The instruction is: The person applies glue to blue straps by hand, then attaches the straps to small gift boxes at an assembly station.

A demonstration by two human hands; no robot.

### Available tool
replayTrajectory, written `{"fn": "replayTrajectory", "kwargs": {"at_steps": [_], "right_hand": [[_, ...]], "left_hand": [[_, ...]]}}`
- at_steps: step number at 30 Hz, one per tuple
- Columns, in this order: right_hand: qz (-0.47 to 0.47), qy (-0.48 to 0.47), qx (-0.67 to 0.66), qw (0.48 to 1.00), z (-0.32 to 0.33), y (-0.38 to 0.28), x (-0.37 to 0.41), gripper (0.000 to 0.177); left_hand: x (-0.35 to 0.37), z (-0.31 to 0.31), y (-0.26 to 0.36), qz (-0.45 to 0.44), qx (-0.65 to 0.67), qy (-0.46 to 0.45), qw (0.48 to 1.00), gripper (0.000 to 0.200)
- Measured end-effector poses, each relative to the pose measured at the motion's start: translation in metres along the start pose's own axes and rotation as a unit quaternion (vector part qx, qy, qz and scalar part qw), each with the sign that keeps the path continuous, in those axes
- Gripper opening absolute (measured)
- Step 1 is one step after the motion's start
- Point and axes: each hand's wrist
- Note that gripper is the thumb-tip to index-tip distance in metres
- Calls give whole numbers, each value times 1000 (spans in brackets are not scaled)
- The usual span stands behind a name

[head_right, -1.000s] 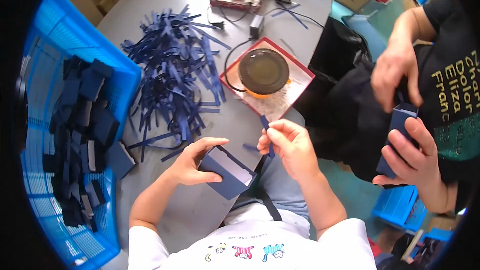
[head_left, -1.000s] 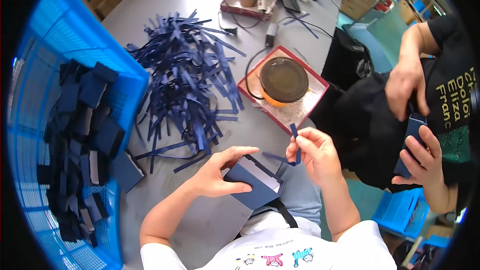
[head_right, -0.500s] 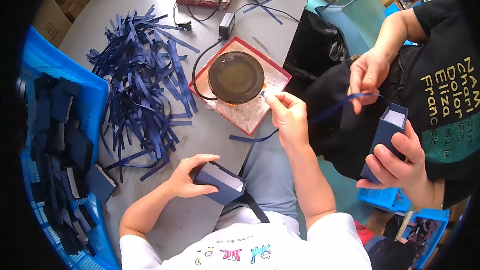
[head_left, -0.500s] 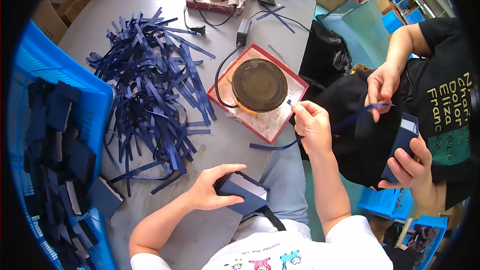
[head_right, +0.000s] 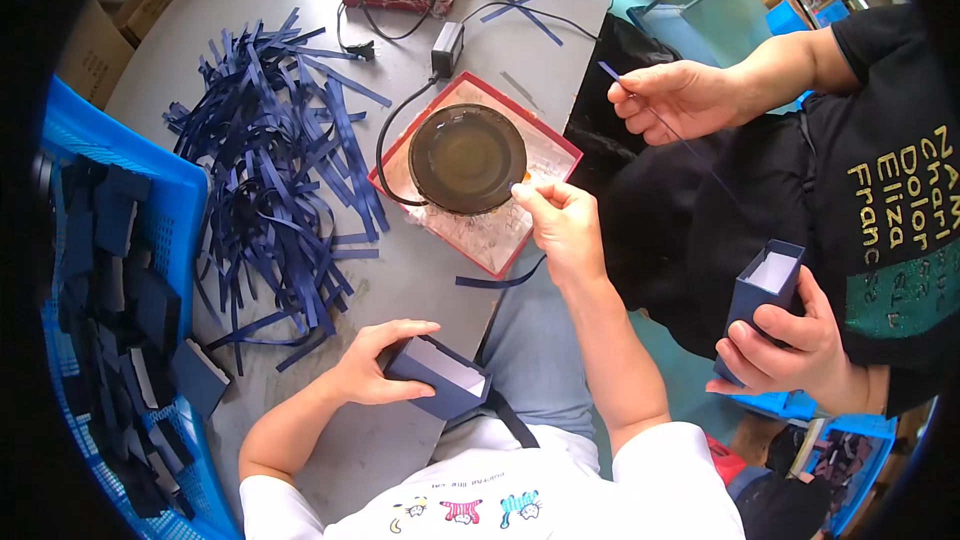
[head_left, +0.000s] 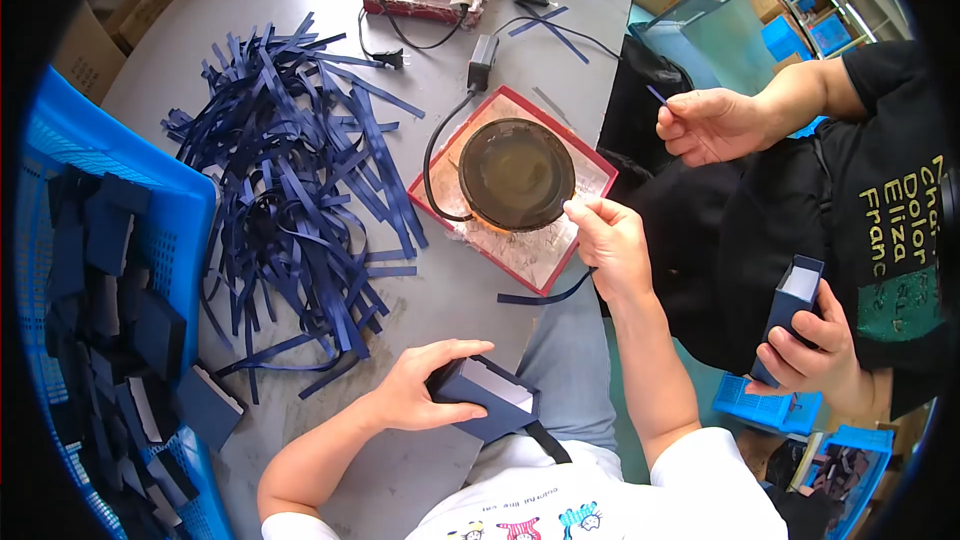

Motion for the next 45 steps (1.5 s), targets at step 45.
{"fn": "replayTrajectory", "kwargs": {"at_steps": [45], "right_hand": [[199, -372, 407, 810, -12, -37, 131, 13]], "left_hand": [[32, -11, 55, -5, 70, 74, 995, 66]]}}
Point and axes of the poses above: each hand's wrist, its own x-axis away from the middle knuckle, its own z-axis out of the back of the hand, y = z × x, and after that the axes turned 8 degrees about x, right-handed
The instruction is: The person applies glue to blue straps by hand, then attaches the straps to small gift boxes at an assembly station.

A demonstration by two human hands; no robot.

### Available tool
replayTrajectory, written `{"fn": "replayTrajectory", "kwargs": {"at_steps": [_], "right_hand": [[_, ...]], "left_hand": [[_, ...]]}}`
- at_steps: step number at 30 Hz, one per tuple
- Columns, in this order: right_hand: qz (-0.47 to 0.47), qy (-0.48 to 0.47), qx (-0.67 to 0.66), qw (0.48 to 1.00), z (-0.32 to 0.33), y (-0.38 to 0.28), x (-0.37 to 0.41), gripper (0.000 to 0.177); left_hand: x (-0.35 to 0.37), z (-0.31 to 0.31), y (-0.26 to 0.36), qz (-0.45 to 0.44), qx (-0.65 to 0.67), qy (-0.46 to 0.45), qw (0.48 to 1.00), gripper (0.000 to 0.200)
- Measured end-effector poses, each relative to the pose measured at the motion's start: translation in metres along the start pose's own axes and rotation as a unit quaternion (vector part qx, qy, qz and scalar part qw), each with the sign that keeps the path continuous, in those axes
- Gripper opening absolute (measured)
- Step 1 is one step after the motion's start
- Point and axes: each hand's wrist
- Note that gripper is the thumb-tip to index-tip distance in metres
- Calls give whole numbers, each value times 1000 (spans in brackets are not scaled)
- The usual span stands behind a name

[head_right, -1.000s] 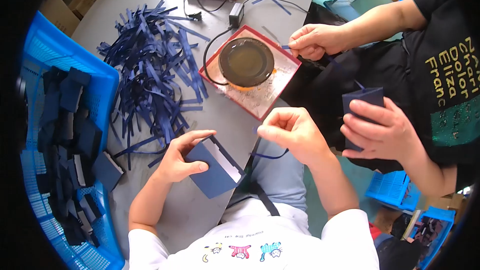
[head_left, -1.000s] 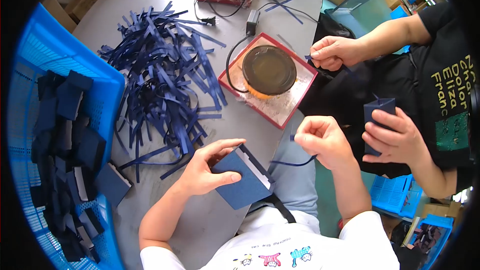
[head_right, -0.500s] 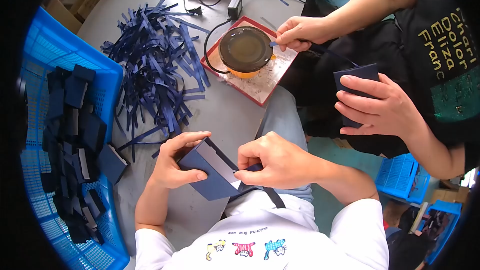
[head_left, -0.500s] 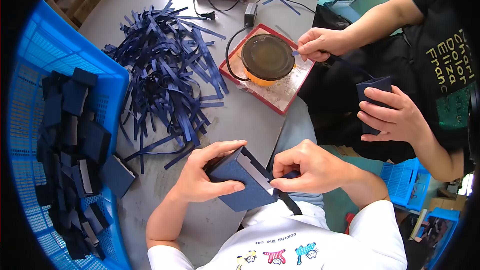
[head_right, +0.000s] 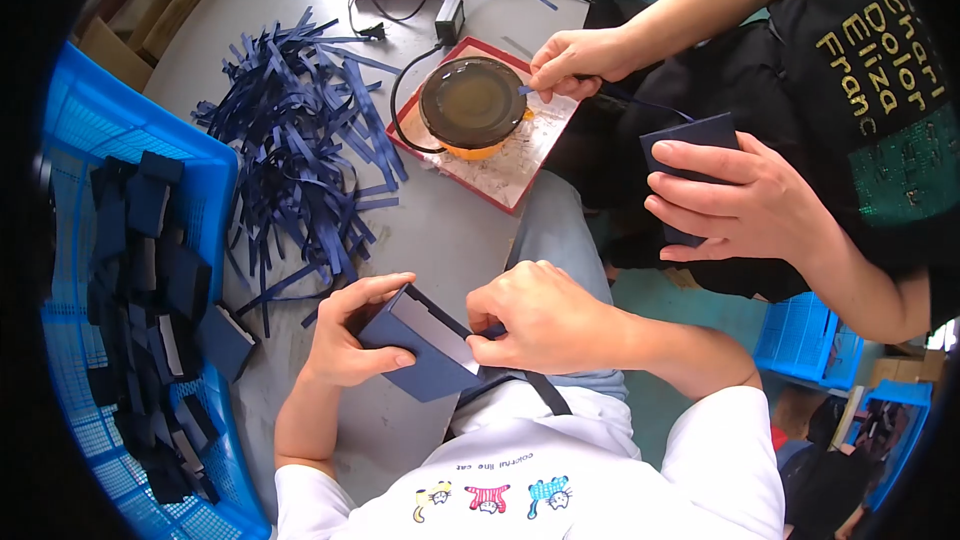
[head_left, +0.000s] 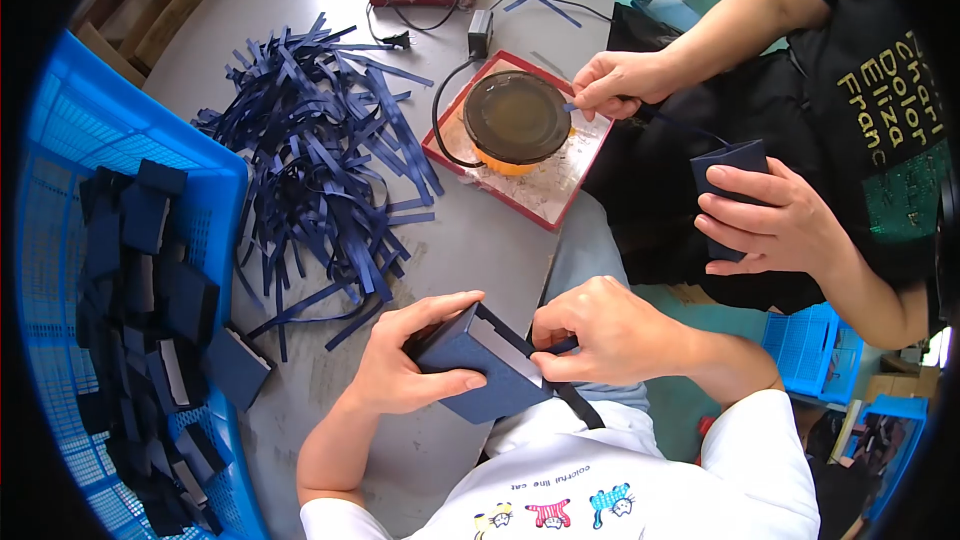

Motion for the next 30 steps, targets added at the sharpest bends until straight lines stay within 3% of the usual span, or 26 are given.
{"fn": "replayTrajectory", "kwargs": {"at_steps": [5, 7, 8, 10, 11, 13, 15, 16, 18, 19, 22, 25, 30], "right_hand": [[-17, -12, 30, 999, -2, 7, -1, 12], [30, -11, -40, 999, 0, 18, -1, 15], [4, -8, -59, 998, 8, 21, 1, 20], [60, 212, -142, 965, 8, 37, 4, 20], [12, 289, -192, 938, 8, 40, 10, 13], [-7, 313, -209, 926, 0, 47, 26, 15], [-8, 215, -254, 943, -21, 42, 29, 19], [-54, 155, -273, 948, -30, 36, 27, 19], [-150, 101, -474, 862, -41, 26, 16, 20], [-171, 122, -578, 788, -46, 29, 10, 21], [-110, 257, -587, 760, -34, 41, -1, 21], [-93, 360, -524, 766, -14, 57, -3, 23], [-58, 462, -469, 750, 1, 63, -11, 22]], "left_hand": [[0, -3, -5, 19, 11, 10, 1000, 64], [-1, -1, -8, 31, 18, 9, 999, 64], [-1, 0, -7, 32, 16, 9, 999, 64], [-1, 0, -6, 16, 76, 36, 996, 65], [-1, 1, -6, 14, 75, 39, 996, 65], [-2, 2, -5, 8, 70, 56, 996, 65], [-5, 1, -6, 3, 68, 61, 996, 66], [-5, 0, -8, -5, 53, 65, 996, 66], [-5, -2, -12, -11, 39, 64, 997, 66], [-5, -3, -13, -2, 27, 64, 998, 66], [-1, 0, -22, 21, 8, 87, 996, 65], [7, 13, -26, 65, -12, 99, 993, 63], [15, 22, -34, 109, -2, 126, 986, 62]]}}
Point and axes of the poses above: each hand's wrist, its own x-axis away from the middle knuckle, its own z-axis out of the back of the hand, y = z × x, and after that the axes turned 8 degrees about x, right-handed
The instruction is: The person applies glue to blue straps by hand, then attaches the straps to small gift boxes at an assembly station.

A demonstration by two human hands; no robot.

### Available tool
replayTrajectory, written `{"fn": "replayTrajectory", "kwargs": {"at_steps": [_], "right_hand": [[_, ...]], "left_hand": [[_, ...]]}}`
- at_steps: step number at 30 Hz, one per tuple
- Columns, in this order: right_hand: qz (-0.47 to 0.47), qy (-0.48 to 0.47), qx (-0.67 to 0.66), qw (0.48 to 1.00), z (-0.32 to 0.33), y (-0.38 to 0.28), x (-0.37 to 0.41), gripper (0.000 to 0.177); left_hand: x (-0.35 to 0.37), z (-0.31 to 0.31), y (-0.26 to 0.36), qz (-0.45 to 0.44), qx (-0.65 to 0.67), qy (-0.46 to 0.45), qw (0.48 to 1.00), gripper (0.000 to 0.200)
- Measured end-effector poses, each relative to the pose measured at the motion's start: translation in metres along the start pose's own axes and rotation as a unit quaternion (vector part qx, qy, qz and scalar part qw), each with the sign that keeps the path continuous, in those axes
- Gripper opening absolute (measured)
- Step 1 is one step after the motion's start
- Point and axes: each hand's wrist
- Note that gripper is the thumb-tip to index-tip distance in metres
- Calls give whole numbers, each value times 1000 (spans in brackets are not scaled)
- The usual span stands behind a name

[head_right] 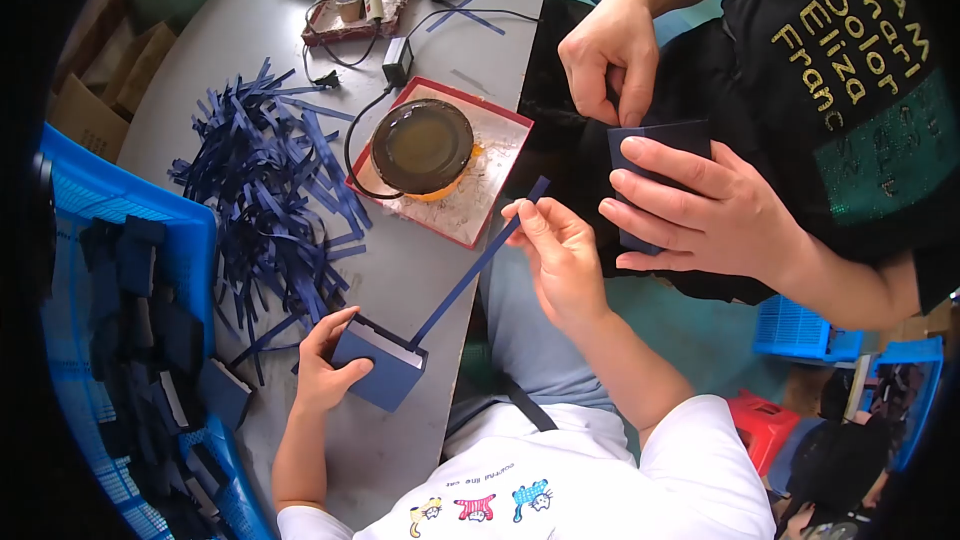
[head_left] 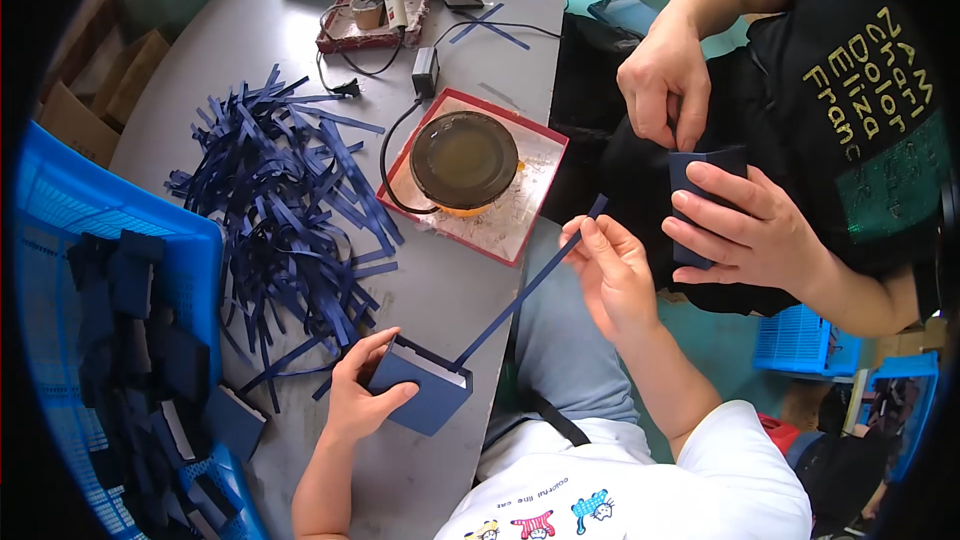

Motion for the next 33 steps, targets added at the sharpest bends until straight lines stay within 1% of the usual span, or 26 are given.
{"fn": "replayTrajectory", "kwargs": {"at_steps": [2, 3, 5, 6, 7, 9, 10, 11, 13, 19, 21, 26, 28, 33], "right_hand": [[-81, 29, -173, 981, -9, -5, -1, 20], [-108, 8, -198, 974, -8, -4, -4, 18], [-131, -95, -184, 970, 3, -1, -13, 19], [-114, -46, -107, 987, 2, 3, -16, 20], [-117, -49, -106, 986, 1, 5, -21, 20], [-101, -41, 4, 994, 3, 10, -33, 20], [-81, -23, 28, 996, -1, 11, -37, 22], [-83, -23, 27, 996, -2, 11, -41, 22], [-81, -29, 79, 993, -3, 12, -49, 21], [-84, 5, 81, 993, -13, 22, -67, 19], [-84, 6, 84, 993, -16, 24, -70, 18], [-97, -2, 87, 992, -14, 29, -75, 16], [-78, 2, 111, 991, -17, 32, -76, 16], [-77, 3, 129, 989, -10, 32, -71, 14]], "left_hand": [[-3, -3, 1, -3, -1, -1, 1000, 61], [-5, -5, 1, -10, -12, -19, 1000, 61], [-12, -13, 4, -17, -23, -47, 998, 60], [-17, -17, 6, -19, -29, -57, 998, 60], [-21, -22, 7, -18, -35, -68, 997, 60], [-30, -31, 8, -23, -46, -75, 996, 59], [-35, -34, 9, -37, -59, -91, 993, 59], [-39, -37, 9, -50, -73, -107, 990, 58], [-45, -40, 9, -49, -79, -114, 989, 57], [-59, -44, 6, -48, -79, -130, 987, 57], [-61, -45, 3, -66, -95, -132, 984, 57], [-63, -45, 4, -52, -94, -130, 986, 57], [-64, -45, 4, -49, -95, -131, 986, 57], [-64, -44, 6, -61, -95, -132, 985, 56]]}}
Point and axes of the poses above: each hand's wrist, its own x-axis away from the middle knuckle, its own z-axis out of the back of the hand, y = z × x, and after that the axes turned 8 degrees about x, right-handed
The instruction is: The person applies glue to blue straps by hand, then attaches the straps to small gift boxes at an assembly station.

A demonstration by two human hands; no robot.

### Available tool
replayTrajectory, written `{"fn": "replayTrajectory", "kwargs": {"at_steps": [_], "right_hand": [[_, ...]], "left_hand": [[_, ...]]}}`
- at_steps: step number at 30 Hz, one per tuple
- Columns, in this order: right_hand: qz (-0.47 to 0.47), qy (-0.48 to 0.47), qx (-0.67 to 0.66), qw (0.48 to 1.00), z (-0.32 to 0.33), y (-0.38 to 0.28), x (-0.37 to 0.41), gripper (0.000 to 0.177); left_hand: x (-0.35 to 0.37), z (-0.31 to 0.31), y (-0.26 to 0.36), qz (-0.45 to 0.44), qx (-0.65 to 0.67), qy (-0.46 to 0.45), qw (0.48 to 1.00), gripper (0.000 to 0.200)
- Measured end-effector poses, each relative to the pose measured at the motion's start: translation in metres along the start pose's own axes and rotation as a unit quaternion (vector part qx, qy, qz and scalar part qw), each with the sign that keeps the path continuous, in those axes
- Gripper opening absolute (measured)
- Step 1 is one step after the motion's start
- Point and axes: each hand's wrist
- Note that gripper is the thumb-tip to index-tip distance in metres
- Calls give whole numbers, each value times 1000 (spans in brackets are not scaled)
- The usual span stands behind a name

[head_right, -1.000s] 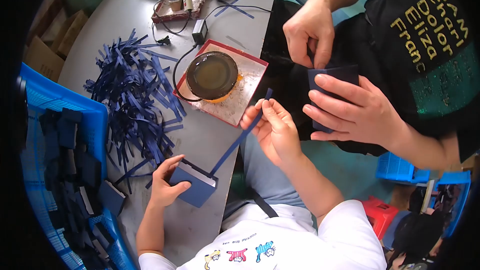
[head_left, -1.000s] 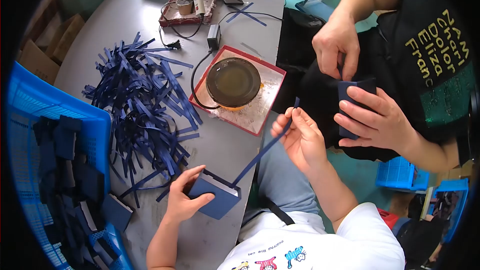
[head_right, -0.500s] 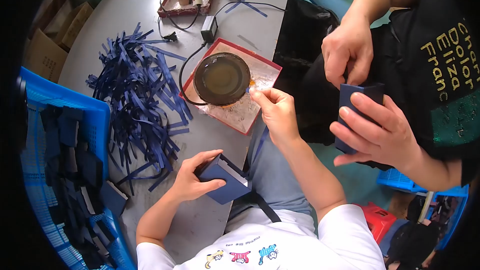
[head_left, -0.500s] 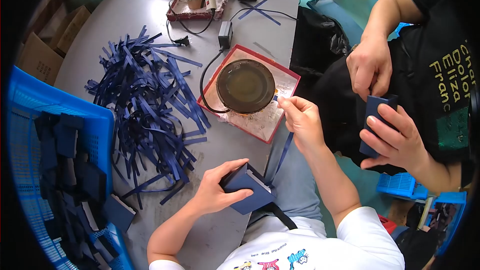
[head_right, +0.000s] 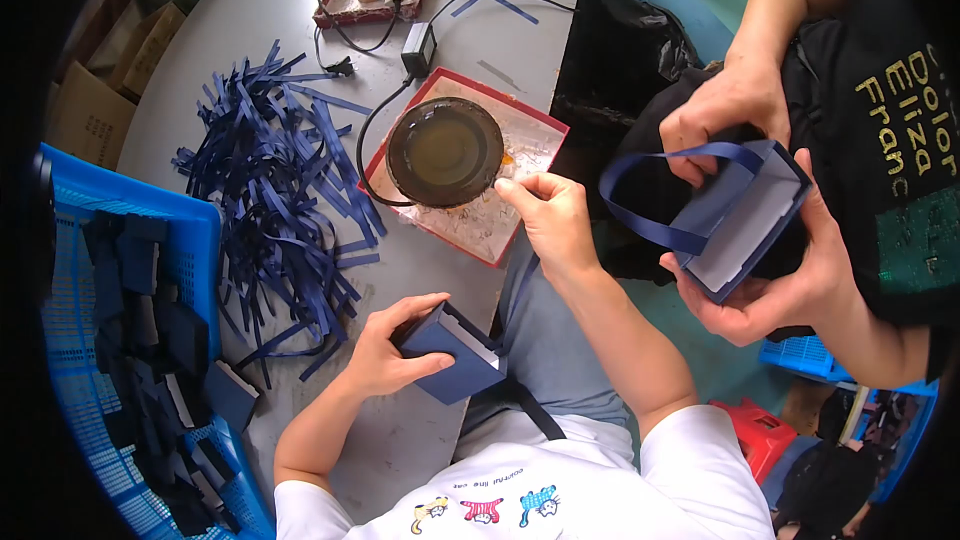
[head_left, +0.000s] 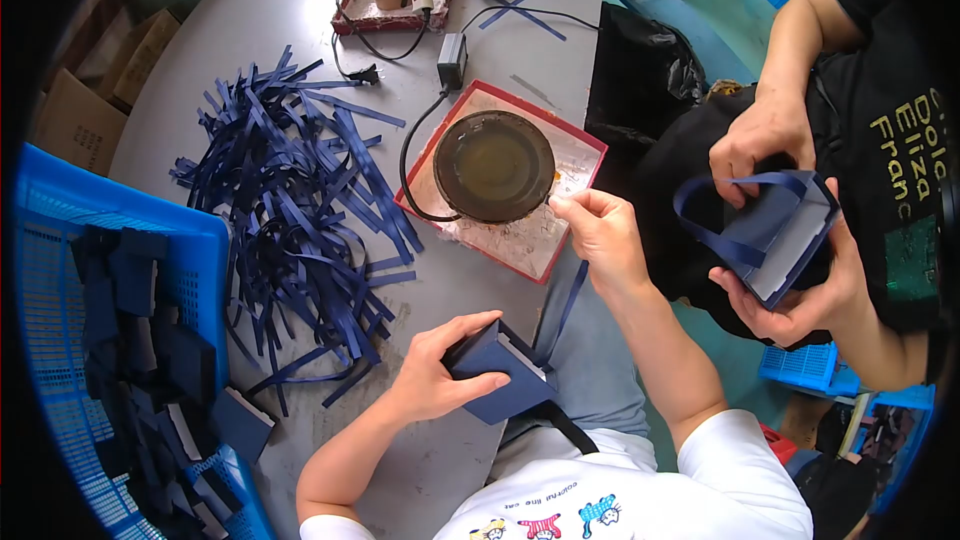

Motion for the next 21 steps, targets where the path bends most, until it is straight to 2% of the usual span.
{"fn": "replayTrajectory", "kwargs": {"at_steps": [3, 5, 7, 10, 11, 13, 16, 17, 21], "right_hand": [[-22, -19, -18, 999, 12, -1, 10, 13], [-44, -69, -34, 996, 17, -9, 24, 13], [-44, -127, 10, 991, 17, -18, 37, 14], [12, -211, 106, 972, 12, -31, 60, 13], [-21, -254, 99, 962, 9, -44, 69, 11], [11, -305, 164, 938, 4, -54, 84, 9], [35, -355, 176, 918, -4, -62, 101, 11], [80, -374, 215, 899, -5, -64, 103, 13], [110, -386, 243, 883, -11, -67, 113, 14]], "left_hand": [[5, 3, 2, 16, 27, 0, 1000, 58], [9, 5, 9, 38, 59, 6, 998, 58], [16, 7, 15, 64, 89, 14, 994, 59], [27, 5, 20, 46, 142, 18, 989, 57], [32, 4, 22, 49, 138, 21, 989, 57], [40, 2, 30, 23, 145, 8, 989, 58], [51, -2, 42, 10, 112, 3, 994, 60], [53, -3, 44, 7, 109, 4, 994, 60], [61, -5, 49, -17, 69, 1, 997, 60]]}}
Point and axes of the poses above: each hand's wrist, its own x-axis away from the middle knuckle, its own z-axis out of the back of the hand, y = z × x, and after that the axes turned 8 degrees about x, right-handed
